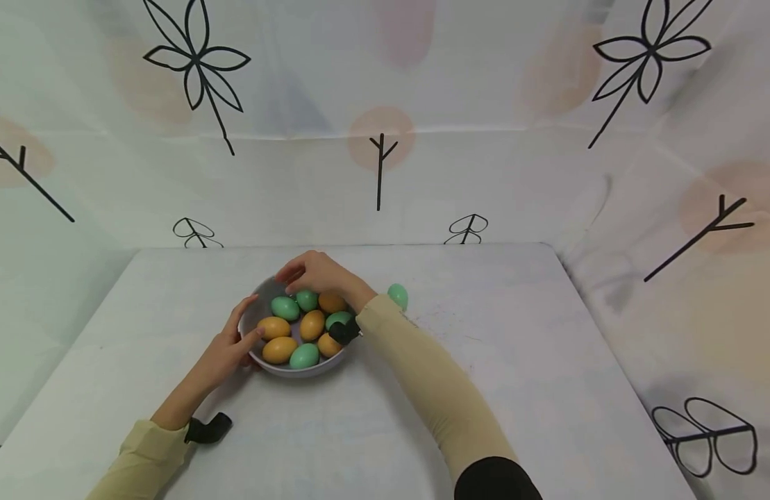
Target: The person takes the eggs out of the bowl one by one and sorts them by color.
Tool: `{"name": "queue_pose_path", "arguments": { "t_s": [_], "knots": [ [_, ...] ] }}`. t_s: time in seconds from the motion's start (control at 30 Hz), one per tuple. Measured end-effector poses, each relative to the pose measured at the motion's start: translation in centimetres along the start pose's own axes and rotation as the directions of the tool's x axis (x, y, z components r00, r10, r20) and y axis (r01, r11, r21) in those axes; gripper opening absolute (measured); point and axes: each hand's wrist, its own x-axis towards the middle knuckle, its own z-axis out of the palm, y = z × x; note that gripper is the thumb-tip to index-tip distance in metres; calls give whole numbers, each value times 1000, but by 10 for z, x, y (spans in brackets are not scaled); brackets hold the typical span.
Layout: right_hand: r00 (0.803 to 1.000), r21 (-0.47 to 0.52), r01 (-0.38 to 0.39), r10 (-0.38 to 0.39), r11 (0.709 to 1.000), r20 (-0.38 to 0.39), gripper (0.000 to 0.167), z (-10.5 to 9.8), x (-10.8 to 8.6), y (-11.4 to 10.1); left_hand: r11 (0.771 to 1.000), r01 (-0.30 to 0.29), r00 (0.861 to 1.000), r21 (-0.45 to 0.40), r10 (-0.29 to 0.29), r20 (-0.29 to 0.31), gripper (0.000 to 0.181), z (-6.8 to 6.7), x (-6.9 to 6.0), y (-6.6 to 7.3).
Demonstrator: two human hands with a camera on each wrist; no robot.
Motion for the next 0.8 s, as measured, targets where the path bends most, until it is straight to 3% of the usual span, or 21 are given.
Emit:
{"name": "queue_pose_path", "arguments": {
  "t_s": [0.4,0.8],
  "knots": [
    [978,-112,-199,205,974,42,43,20,9,5,1000,-6,1000,15,6,-8,71,0,0,-2],
    [977,-237,-168,195,957,92,56,24,14,14,1000,-12,1000,6,13,-11,70,1,1,-4]
  ]
}}
